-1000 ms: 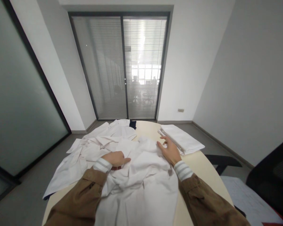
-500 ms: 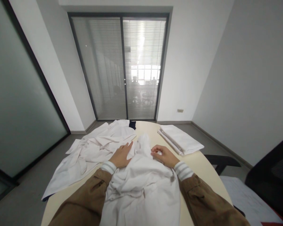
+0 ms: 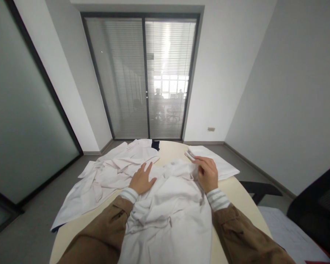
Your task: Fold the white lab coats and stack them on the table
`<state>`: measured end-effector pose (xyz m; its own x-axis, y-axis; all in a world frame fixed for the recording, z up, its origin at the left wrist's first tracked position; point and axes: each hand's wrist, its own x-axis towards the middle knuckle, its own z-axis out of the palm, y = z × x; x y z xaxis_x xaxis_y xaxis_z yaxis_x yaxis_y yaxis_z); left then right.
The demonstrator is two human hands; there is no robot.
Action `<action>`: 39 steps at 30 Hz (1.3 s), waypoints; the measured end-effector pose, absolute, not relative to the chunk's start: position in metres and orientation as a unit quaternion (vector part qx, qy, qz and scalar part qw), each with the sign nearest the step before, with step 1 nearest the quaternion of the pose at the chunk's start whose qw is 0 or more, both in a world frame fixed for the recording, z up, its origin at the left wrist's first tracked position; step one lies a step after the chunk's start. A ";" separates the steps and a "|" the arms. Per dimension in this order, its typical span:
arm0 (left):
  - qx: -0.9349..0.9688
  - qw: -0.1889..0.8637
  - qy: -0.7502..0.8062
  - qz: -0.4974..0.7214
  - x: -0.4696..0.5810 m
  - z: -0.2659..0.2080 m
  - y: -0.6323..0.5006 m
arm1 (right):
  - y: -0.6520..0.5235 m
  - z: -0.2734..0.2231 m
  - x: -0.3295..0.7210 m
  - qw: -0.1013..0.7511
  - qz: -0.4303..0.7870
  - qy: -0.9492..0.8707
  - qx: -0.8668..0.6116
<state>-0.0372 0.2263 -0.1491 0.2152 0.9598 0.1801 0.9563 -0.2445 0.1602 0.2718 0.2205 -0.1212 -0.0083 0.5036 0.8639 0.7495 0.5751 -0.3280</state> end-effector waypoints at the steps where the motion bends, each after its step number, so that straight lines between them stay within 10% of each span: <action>1: 0.766 0.000 0.630 0.129 -0.037 -0.148 0.226 | 0.221 -0.120 0.272 0.539 -0.111 -0.691 -0.469; 13: 0.717 -0.008 0.676 0.172 -0.041 -0.143 0.229 | 0.216 -0.114 0.275 0.089 0.057 -0.683 -0.723; 26: 0.676 0.220 0.477 0.517 -0.069 -0.110 0.253 | 0.255 -0.093 0.269 0.254 -0.086 -0.736 -0.621; 39: 0.808 0.190 0.555 0.060 -0.056 -0.112 0.230 | 0.254 -0.075 0.240 0.060 0.037 -0.777 -0.626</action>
<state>-0.0560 0.2301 -0.1120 0.3774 0.9190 -0.1142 0.8738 -0.3126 0.3725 0.2405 0.2545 -0.0754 -0.2099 0.9766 0.0471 0.9676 0.2144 -0.1331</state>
